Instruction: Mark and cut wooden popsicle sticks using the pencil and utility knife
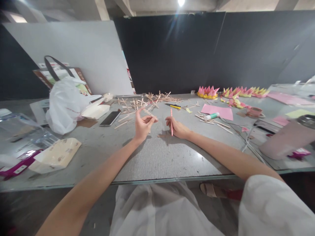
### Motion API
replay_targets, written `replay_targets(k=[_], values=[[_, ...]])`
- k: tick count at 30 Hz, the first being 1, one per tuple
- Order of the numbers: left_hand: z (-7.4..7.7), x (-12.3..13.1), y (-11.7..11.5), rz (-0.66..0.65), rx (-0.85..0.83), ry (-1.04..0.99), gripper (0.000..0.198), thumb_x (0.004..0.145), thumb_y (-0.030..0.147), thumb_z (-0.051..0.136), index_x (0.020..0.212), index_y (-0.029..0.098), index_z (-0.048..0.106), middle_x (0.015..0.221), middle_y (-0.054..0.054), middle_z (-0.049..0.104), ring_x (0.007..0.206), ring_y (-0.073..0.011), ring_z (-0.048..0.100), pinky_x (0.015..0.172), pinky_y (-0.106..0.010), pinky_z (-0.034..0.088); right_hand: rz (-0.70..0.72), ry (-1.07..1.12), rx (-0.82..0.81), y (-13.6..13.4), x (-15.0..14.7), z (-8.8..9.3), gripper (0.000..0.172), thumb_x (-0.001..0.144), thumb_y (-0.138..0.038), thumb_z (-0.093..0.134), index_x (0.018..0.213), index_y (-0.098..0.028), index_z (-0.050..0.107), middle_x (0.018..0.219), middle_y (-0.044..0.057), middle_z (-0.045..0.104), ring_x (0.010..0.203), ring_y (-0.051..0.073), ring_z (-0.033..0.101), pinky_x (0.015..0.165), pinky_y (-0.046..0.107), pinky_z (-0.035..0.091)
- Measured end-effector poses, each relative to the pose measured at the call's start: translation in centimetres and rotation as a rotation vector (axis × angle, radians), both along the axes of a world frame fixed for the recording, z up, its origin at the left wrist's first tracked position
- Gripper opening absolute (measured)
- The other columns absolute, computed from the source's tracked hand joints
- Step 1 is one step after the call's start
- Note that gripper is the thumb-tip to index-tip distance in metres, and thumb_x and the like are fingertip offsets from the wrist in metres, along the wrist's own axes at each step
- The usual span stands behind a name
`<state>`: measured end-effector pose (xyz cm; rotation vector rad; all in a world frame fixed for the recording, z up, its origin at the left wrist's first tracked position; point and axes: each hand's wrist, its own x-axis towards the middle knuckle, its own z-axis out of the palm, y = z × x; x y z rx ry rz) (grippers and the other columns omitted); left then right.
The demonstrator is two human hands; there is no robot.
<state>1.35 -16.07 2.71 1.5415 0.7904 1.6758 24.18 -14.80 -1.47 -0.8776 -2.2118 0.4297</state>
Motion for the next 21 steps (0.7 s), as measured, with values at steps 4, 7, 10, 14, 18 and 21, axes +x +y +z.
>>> replay_targets(k=[4,7,10,14,18,21], values=[[-0.3,-0.1,0.3,-0.003,-0.006,-0.003,0.067,0.085,0.039,0.082,0.137,0.024,0.042,0.081,0.0,0.076,0.076,-0.0225,0.08,0.085,-0.043,0.067,0.057,0.08,0.096,0.1,0.2,-0.1,0.066,0.092,-0.016,0.045,0.154,-0.023,0.023,0.126,0.013,0.057,0.094,0.021,0.06,0.088,0.04,0.054],[-0.5,-0.3,0.6,-0.015,-0.04,0.003,0.051,0.089,0.046,0.078,0.123,0.023,0.047,0.081,-0.002,0.077,0.076,-0.0231,0.08,0.078,-0.039,0.068,0.091,0.06,0.138,0.1,0.2,0.0,0.066,0.094,-0.017,0.042,0.157,-0.022,0.024,0.129,0.015,0.053,0.101,0.024,0.059,0.098,0.046,0.052],[-0.7,-0.5,1.1,-0.03,-0.085,0.007,0.043,0.09,0.051,0.075,0.109,0.022,0.05,0.081,-0.004,0.077,0.072,-0.0232,0.08,0.073,-0.038,0.067,0.082,0.049,0.14,0.2,0.1,0.0,0.059,0.101,-0.023,0.037,0.159,-0.021,0.026,0.13,0.015,0.054,0.103,0.024,0.059,0.101,0.047,0.051],[-1.4,-0.8,1.9,-0.04,-0.175,0.076,0.04,0.084,0.048,0.08,0.097,0.021,0.054,0.076,-0.006,0.076,0.066,-0.023,0.078,0.066,-0.035,0.065,-0.001,0.039,0.084,0.0,-0.2,0.2,0.051,0.108,-0.029,0.03,0.159,-0.021,0.027,0.128,0.015,0.059,0.099,0.023,0.061,0.096,0.043,0.053],[-2.6,-1.4,2.9,0.005,-0.237,0.327,0.026,0.076,0.034,0.084,0.079,0.019,0.063,0.064,-0.003,0.07,0.054,-0.0193,0.069,0.058,-0.03,0.055,-0.075,0.016,-0.001,-0.3,-0.4,0.6,0.051,0.108,-0.035,0.04,0.156,-0.021,0.031,0.114,0.011,0.066,0.09,0.021,0.065,0.089,0.037,0.054],[-3.2,-1.9,3.4,0.029,-0.208,0.548,0.015,0.072,0.025,0.082,0.069,0.019,0.068,0.064,-0.003,0.07,0.059,-0.0189,0.066,0.064,-0.031,0.053,-0.128,0.03,-0.017,-0.1,-0.2,0.4,0.045,0.106,-0.039,0.047,0.148,-0.021,0.042,0.105,0.009,0.069,0.086,0.021,0.067,0.083,0.035,0.054]])
